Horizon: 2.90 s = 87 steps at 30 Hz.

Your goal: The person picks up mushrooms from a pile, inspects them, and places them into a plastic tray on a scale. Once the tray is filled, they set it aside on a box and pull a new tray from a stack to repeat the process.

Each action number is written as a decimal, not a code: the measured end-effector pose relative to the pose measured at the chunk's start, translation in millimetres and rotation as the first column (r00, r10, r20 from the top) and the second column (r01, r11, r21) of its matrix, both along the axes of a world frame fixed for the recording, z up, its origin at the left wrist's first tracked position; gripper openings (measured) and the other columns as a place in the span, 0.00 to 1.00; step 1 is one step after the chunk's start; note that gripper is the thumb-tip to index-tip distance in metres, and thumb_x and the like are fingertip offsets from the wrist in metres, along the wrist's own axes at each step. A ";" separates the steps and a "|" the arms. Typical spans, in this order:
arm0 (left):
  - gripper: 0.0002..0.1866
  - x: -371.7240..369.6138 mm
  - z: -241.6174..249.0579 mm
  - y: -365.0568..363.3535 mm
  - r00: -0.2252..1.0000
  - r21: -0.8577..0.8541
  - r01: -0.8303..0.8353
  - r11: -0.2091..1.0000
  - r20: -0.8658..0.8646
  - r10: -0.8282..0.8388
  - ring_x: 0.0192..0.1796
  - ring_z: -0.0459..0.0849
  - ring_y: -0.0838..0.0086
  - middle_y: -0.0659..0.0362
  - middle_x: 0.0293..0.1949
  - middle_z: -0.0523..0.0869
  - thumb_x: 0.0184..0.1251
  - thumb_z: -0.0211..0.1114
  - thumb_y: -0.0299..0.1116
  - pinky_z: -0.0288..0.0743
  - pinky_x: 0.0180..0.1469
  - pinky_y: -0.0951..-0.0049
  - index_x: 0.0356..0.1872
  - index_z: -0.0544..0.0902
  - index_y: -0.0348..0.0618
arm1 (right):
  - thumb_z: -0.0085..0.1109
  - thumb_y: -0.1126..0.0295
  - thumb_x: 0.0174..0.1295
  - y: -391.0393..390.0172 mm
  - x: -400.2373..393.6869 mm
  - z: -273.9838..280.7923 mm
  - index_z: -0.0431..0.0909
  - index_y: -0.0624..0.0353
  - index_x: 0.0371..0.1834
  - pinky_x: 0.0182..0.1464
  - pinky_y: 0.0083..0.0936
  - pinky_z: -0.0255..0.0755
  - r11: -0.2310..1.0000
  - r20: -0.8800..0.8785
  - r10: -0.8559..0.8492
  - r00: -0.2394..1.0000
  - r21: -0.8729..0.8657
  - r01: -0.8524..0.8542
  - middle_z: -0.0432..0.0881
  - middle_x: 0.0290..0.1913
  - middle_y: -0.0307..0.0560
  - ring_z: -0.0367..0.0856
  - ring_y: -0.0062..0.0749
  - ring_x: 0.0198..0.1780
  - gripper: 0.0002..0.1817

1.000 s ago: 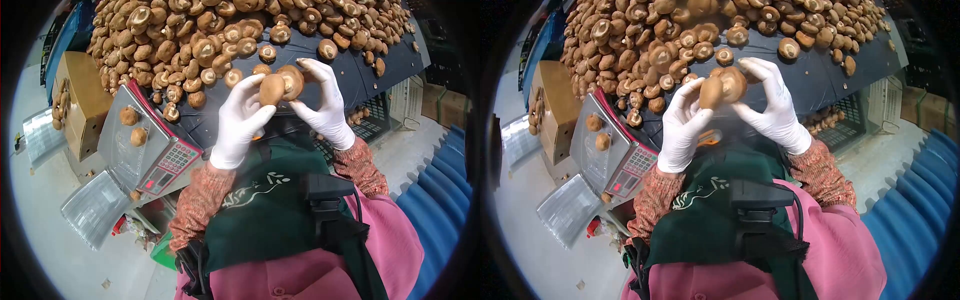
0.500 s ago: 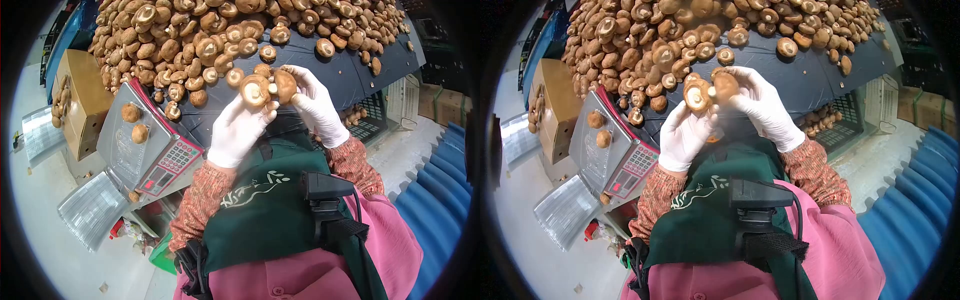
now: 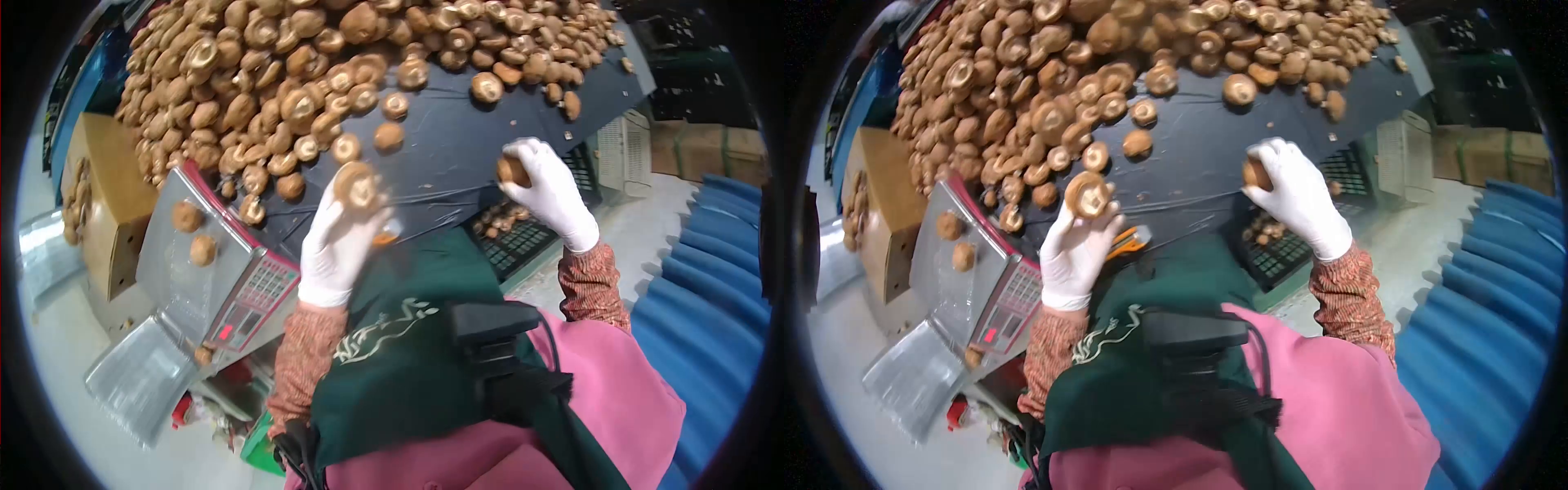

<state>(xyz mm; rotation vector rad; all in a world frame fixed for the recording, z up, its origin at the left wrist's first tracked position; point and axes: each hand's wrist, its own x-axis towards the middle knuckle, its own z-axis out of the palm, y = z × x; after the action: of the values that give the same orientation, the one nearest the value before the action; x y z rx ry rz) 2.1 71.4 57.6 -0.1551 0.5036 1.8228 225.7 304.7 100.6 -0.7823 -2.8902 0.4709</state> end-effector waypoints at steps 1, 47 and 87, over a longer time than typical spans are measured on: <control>0.34 2.2 -2.6 0.0 0.999 -0.030 -0.010 1.000 -0.034 0.009 0.65 0.75 0.57 0.48 0.65 0.74 0.67 0.66 0.32 0.69 0.70 0.57 0.73 0.64 0.37 | 0.76 0.66 0.48 9.9 21.4 -2.4 0.78 0.58 0.49 0.54 0.40 0.77 0.999 0.280 -0.015 0.960 0.038 0.004 0.80 0.45 0.49 0.81 0.48 0.51 0.25; 0.36 1.7 1.0 4.8 0.957 -0.116 0.163 0.980 -0.225 -0.186 0.60 0.81 0.59 0.43 0.63 0.76 0.68 0.66 0.36 0.75 0.66 0.61 0.73 0.63 0.35 | 0.43 0.40 0.76 -23.1 -55.6 -34.3 0.61 0.57 0.76 0.28 0.31 0.79 -0.807 -0.028 -0.567 0.823 -0.182 -0.562 0.73 0.63 0.64 0.81 0.42 0.41 0.37; 0.28 -111.4 11.7 -202.5 -0.056 -0.065 -0.976 0.209 -0.848 -0.527 0.54 0.82 0.63 0.52 0.50 0.82 0.55 0.79 0.29 0.74 0.60 0.65 0.56 0.76 0.37 | 0.72 0.71 0.49 -246.5 -338.8 -24.4 0.74 0.53 0.52 0.63 0.41 0.68 0.763 -0.667 0.455 0.590 -0.050 -0.644 0.81 0.51 0.44 0.79 0.44 0.54 0.25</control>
<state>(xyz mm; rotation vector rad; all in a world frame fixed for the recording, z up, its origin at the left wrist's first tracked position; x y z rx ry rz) -109.3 -131.1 69.3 0.3818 3.1679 1.4083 -113.2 58.2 76.2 0.3048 -2.3600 1.0100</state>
